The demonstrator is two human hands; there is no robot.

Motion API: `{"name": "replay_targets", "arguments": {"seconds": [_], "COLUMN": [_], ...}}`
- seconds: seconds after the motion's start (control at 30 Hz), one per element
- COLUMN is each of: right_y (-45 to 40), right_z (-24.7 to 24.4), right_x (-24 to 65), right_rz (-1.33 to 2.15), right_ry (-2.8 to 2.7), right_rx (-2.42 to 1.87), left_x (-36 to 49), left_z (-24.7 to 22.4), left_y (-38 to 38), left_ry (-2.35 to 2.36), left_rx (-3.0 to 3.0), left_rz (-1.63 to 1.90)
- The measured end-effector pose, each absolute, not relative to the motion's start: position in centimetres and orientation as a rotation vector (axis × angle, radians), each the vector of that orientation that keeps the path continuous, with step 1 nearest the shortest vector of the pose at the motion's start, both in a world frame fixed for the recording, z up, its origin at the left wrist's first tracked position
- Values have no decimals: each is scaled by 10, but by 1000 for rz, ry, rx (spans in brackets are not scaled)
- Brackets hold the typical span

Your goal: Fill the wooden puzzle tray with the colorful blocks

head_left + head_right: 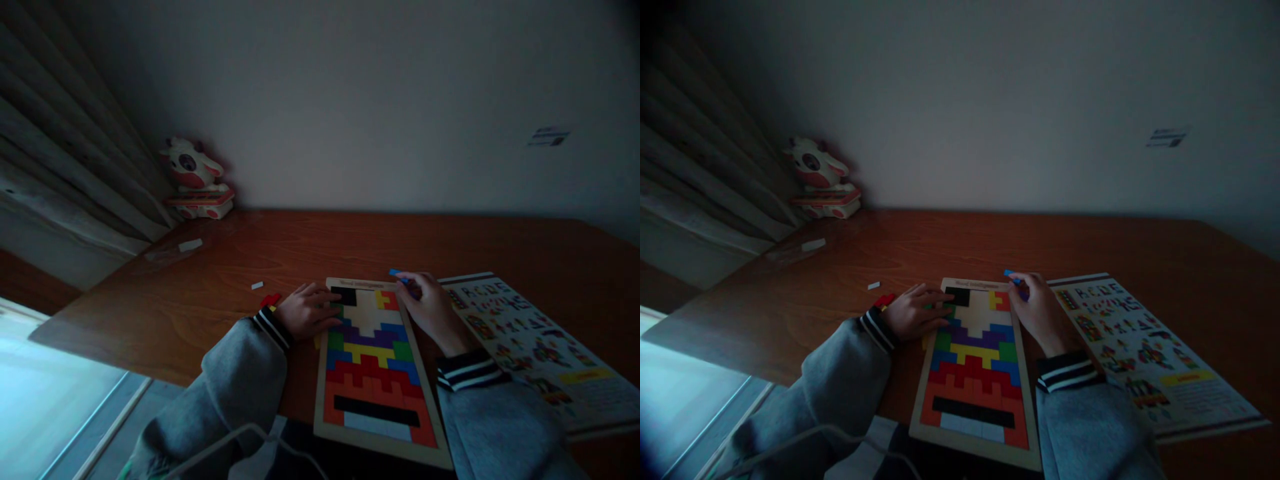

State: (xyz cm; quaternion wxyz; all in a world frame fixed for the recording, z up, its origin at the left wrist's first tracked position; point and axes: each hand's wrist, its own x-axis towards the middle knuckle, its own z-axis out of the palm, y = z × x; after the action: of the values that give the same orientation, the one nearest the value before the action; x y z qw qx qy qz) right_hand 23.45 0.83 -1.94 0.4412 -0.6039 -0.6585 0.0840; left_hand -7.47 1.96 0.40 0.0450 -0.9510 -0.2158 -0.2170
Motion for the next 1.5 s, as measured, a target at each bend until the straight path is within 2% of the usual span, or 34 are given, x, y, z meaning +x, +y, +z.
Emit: {"name": "replay_targets", "arguments": {"seconds": [0.23, 0.43, 0.63, 0.73, 0.87, 1.13, 1.33, 1.5], "right_y": [9, 9, 10, 11, 10, 10, 10, 9], "right_z": [-20, -20, -23, -25, -24, -25, -27, -26], "right_x": [235, 234, 233, 233, 233, 235, 235, 235], "right_rz": [210, 215, 207, 206, 216, 228, 236, 229], "right_ry": [-1624, -1628, -1651, -1647, -1654, -1663, -1659, -1659], "right_rx": [-1493, -1505, -1490, -1482, -1490, -1514, -1525, -1528], "left_x": [-96, -170, -215, -204, -175, -120, -116, -137], "left_z": [11, 10, -16, -22, -19, -5, -9, -15], "left_y": [25, 25, 13, 11, 15, -2, 1, 23], "left_ry": [-745, -1043, -1419, -1503, -1509, -1408, -1370, -1392], "left_rx": [-2927, -2698, -2606, -2662, -2744, -2834, -2885, -2933], "left_rz": [-767, -796, -425, -219, -149, -293, -340, -660]}}
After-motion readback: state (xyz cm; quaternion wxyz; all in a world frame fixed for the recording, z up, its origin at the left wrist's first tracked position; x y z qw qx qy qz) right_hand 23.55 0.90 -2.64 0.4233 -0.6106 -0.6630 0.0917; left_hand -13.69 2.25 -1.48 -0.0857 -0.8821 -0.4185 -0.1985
